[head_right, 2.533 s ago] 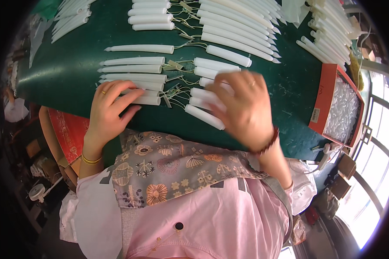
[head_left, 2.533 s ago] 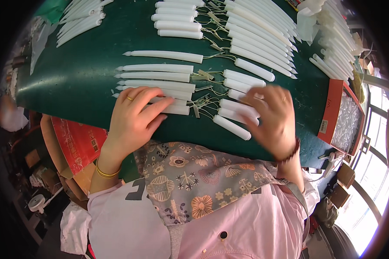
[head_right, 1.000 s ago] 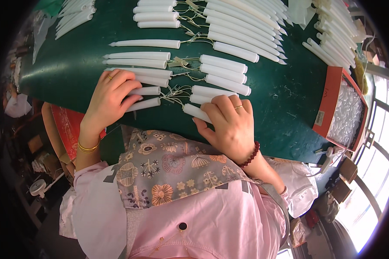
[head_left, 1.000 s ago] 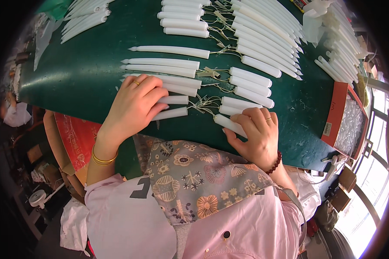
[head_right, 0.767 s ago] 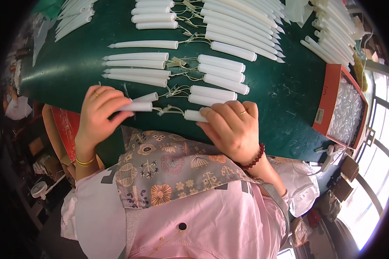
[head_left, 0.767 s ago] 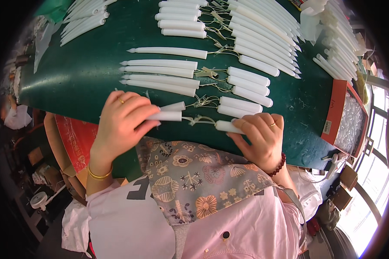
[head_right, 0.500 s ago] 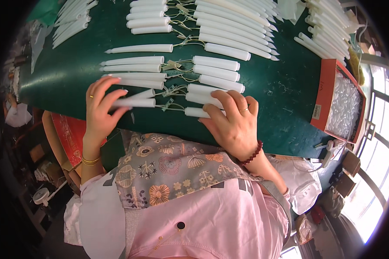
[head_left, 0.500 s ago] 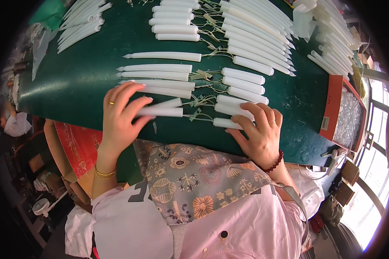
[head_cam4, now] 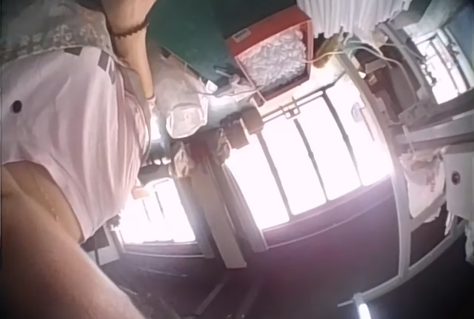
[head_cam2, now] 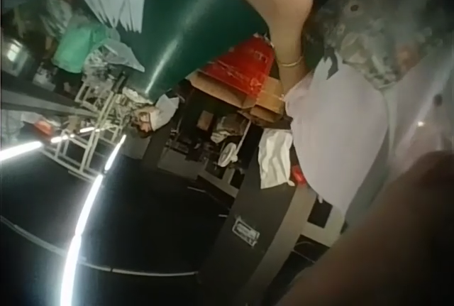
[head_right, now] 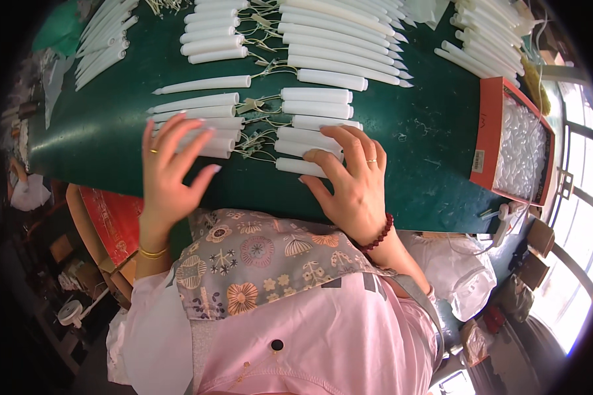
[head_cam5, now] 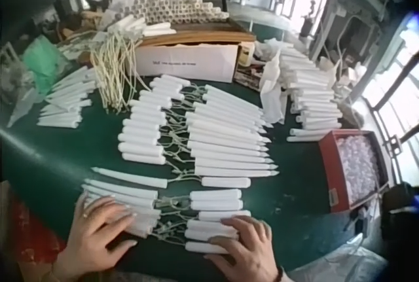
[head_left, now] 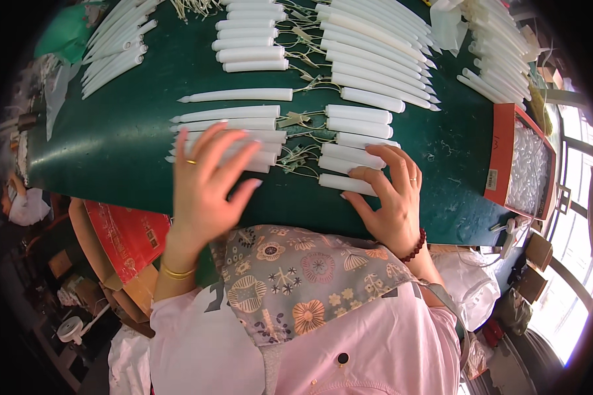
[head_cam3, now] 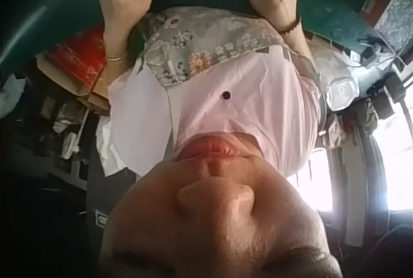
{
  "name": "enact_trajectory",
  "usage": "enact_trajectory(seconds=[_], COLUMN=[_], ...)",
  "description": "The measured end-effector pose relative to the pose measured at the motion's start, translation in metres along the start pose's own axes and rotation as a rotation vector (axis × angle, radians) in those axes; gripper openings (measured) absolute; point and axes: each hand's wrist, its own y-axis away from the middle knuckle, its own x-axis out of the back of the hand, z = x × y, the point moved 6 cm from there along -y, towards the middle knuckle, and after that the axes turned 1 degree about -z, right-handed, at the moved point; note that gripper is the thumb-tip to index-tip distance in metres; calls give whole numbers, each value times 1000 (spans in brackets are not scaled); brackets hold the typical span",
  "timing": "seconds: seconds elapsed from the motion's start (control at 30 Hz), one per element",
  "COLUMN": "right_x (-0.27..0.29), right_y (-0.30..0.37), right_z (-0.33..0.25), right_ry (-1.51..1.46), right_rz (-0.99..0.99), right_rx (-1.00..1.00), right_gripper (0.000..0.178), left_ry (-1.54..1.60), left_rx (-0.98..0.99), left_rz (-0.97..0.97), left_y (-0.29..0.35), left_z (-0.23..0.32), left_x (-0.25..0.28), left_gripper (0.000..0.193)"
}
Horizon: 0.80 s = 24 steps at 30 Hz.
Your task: Manually inserting wicks or wires into small white plastic tubes at a factory assembly line.
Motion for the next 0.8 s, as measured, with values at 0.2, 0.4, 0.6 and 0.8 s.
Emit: enact_trajectory(seconds=[0.2, 0.4, 0.6, 0.8], right_x=[-4, -5, -7, -2], right_y=[4, 5, 5, 3], right_z=[-1, -6, -2, 2], right_ry=[46, 122, 148, 120], right_rz=[15, 48, 51, 35], right_rx=[58, 101, 77, 76], right_gripper=[37, 34, 33, 35], left_ry=[-107, 40, -80, 250], left_rx=[23, 14, -96, 104], left_rz=[-27, -34, 92, 202], left_y=[24, 14, 24, 32], left_z=[-39, -45, -34, -17], left_x=[3, -3, 1, 4], left_gripper=[51, 38, 33, 61])
